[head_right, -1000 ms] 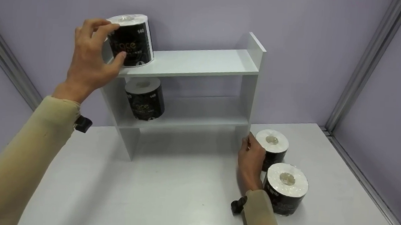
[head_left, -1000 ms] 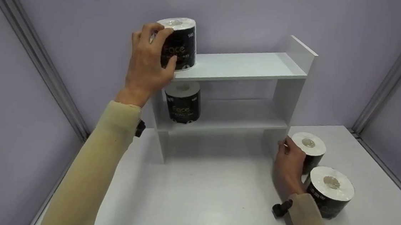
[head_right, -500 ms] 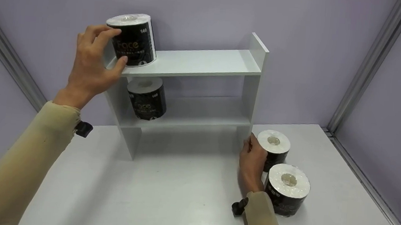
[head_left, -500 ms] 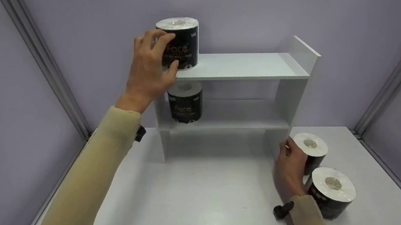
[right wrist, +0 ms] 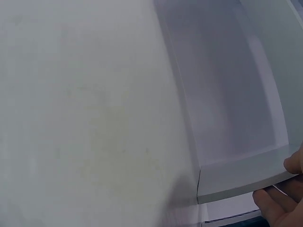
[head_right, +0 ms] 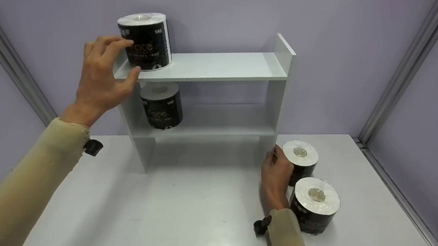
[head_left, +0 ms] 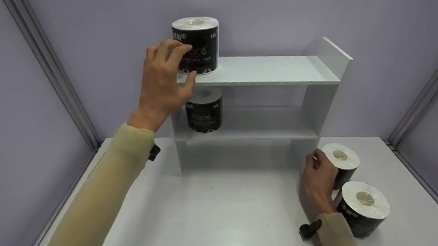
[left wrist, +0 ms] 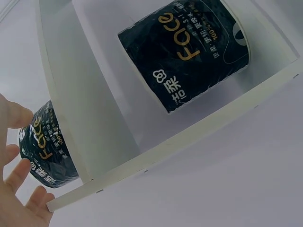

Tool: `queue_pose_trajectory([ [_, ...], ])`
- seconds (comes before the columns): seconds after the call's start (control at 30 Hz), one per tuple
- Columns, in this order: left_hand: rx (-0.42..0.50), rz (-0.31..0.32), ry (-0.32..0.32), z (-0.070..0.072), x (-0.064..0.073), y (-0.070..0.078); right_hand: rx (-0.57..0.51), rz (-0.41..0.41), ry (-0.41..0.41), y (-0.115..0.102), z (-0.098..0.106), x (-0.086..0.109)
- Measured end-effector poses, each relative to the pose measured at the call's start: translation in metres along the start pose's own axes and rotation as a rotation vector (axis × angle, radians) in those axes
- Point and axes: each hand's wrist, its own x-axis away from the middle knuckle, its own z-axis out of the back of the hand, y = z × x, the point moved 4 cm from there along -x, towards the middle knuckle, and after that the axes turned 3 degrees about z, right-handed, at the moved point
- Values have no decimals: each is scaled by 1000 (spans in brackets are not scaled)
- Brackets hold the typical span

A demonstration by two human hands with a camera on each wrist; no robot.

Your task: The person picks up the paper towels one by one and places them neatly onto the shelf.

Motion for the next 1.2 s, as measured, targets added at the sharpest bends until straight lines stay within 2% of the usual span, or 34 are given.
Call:
queue_pose_trajectory([
  [0.27,-7,22,10,5,1,-1,-6,51,70,-11,6,-6],
  [0.47,-5,25,10,12,5,-2,-49,83,108,-18,9,-5],
  [0.87,-4,19,99,25,26,-16,-93,99,66,-32,22,2],
  [1.2,48,23,119,28,43,-26,-76,111,48,-39,29,5],
])
